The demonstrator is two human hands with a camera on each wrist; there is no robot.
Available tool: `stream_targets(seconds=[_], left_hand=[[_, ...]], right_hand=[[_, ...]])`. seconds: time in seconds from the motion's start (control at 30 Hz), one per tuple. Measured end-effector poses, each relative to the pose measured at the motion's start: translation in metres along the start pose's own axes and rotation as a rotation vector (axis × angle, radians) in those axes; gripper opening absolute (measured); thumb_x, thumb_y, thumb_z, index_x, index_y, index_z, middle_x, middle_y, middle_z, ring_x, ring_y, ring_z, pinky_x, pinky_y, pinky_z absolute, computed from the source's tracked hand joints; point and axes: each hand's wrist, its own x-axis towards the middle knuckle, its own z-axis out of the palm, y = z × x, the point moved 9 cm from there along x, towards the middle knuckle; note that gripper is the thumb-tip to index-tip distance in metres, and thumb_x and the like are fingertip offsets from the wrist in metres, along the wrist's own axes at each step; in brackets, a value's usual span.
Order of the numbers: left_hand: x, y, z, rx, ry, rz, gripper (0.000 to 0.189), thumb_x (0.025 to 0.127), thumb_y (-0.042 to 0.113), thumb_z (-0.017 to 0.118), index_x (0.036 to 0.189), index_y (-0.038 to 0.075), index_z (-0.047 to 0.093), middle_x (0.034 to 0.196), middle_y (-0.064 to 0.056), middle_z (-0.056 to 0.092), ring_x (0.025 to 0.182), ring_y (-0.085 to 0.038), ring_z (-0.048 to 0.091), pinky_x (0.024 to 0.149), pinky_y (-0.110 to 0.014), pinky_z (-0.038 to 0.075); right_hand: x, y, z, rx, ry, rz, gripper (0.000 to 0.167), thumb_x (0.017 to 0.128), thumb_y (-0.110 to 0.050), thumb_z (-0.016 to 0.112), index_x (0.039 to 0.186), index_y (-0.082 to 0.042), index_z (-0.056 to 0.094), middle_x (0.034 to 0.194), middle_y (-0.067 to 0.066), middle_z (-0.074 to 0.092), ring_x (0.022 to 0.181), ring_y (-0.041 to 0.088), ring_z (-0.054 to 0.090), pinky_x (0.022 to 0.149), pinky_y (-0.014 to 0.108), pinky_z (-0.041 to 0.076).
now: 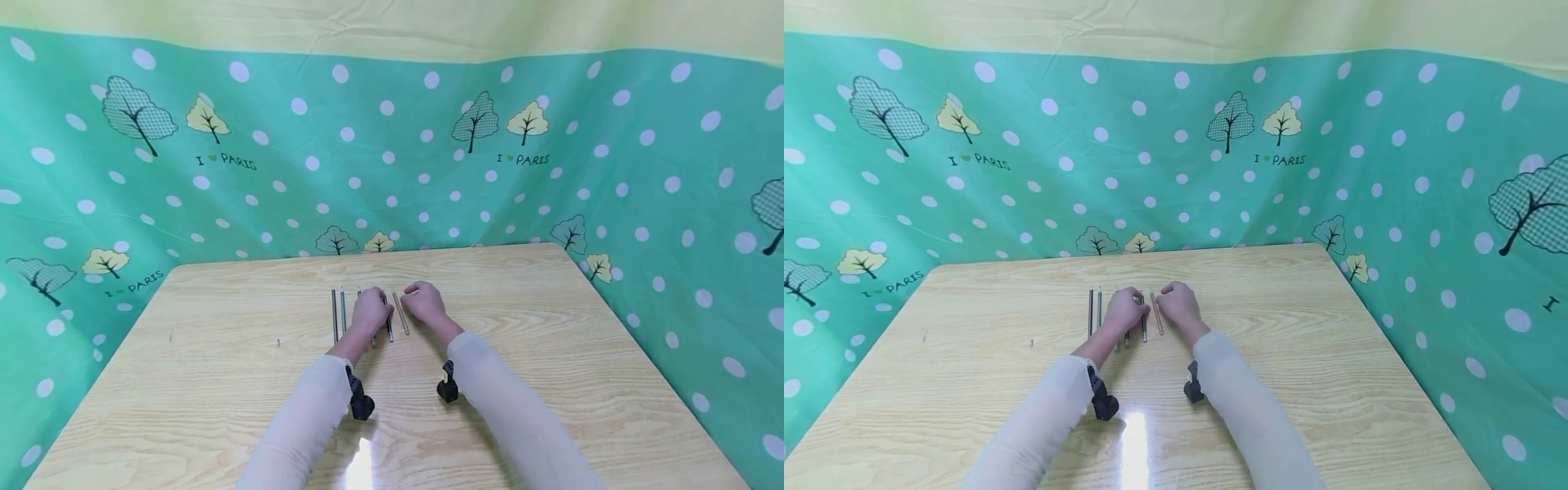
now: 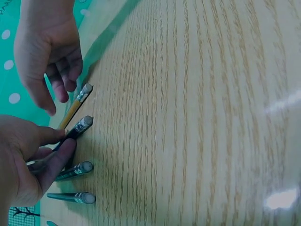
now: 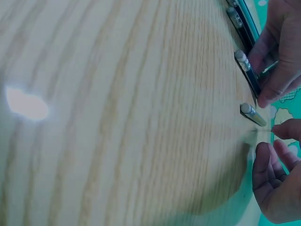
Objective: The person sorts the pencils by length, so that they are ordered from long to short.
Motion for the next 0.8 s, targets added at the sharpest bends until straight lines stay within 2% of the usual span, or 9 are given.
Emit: stream_targets(seconds=[0.13, 0.23, 0.43, 0.8], left_hand=[[-0.002, -0.001, 0.0, -0.008, -0.008, -0.005, 0.035, 0.088, 0.016, 0.063, 0.12, 0.002, 0.057, 0.115, -0.014, 0.062, 0.097, -0.025, 0.061, 0.08, -0.034, 0.055], [-0.002, -0.001, 0.0, -0.011, -0.009, -0.002, 0.035, 0.089, 0.017, 0.063, 0.12, 0.002, 0.057, 0.116, -0.014, 0.062, 0.097, -0.025, 0.061, 0.08, -0.034, 0.055], [-0.003, -0.001, -0.001, -0.017, -0.01, -0.007, 0.035, 0.089, 0.017, 0.063, 0.12, 0.002, 0.057, 0.117, -0.014, 0.062, 0.097, -0.024, 0.06, 0.08, -0.034, 0.055], [-0.005, 0.002, -0.006, -0.018, -0.027, -0.019, 0.038, 0.089, 0.025, 0.063, 0.122, 0.007, 0.056, 0.109, -0.009, 0.062, 0.075, -0.016, 0.058, 0.058, -0.024, 0.05]], right_hand=[[-0.003, -0.003, -0.005, -0.024, -0.003, -0.026, 0.022, 0.083, -0.02, 0.064, 0.103, -0.01, 0.067, 0.096, 0.007, 0.067, 0.077, 0.018, 0.059, 0.065, 0.026, 0.048], [-0.004, -0.004, -0.01, -0.035, -0.004, -0.039, 0.022, 0.084, -0.021, 0.065, 0.103, -0.01, 0.067, 0.101, 0.008, 0.068, 0.083, 0.018, 0.061, 0.07, 0.028, 0.05], [-0.006, 0.0, -0.015, 0.026, -0.055, -0.025, 0.024, 0.086, -0.019, 0.063, 0.107, -0.008, 0.064, 0.09, 0.009, 0.068, 0.064, 0.014, 0.06, 0.053, 0.023, 0.049], [-0.014, -0.003, -0.038, 0.02, -0.062, -0.074, 0.025, 0.087, -0.02, 0.063, 0.107, -0.007, 0.063, 0.083, 0.01, 0.064, 0.061, 0.016, 0.058, 0.051, 0.022, 0.047]])
